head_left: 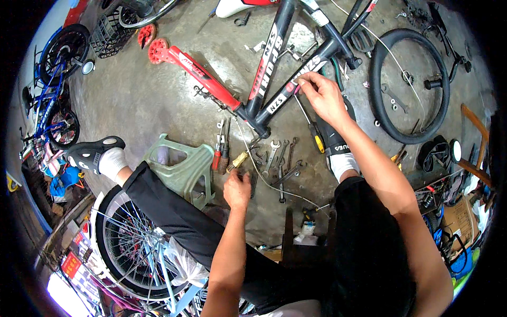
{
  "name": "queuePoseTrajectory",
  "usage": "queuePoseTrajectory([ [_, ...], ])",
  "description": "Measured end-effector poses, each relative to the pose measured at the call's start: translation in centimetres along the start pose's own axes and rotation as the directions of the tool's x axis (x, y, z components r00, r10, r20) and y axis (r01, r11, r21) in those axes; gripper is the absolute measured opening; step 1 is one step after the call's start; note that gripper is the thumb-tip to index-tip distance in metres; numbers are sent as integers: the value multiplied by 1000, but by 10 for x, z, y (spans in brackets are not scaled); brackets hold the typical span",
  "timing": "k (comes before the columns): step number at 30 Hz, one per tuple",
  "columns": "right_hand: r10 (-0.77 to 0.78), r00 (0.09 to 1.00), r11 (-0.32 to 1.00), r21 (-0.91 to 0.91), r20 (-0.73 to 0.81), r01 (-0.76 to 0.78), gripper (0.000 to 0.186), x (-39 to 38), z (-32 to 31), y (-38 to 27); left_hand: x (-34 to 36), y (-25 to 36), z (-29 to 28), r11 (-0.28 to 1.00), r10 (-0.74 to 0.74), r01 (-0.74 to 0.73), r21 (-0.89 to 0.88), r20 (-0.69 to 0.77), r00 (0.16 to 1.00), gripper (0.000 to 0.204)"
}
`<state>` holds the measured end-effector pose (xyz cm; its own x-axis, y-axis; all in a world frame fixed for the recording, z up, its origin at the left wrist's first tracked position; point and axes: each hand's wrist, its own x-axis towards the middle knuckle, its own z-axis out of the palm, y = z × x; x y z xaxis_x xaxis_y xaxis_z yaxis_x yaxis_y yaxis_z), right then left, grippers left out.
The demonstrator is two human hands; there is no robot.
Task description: The person assembles bicycle components by hand, first threading a small part onto a bolt and then aligning a red fork onto the black bicycle frame.
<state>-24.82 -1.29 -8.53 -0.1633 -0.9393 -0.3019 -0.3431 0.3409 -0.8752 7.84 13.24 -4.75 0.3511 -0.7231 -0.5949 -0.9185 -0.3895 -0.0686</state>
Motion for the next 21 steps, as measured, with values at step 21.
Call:
queuePoseTrajectory([
  [21, -187, 970, 982, -59, -156, 180, 18, -1, -6, 0, -13, 64, 11, 818, 435, -499, -286, -260, 862, 23],
])
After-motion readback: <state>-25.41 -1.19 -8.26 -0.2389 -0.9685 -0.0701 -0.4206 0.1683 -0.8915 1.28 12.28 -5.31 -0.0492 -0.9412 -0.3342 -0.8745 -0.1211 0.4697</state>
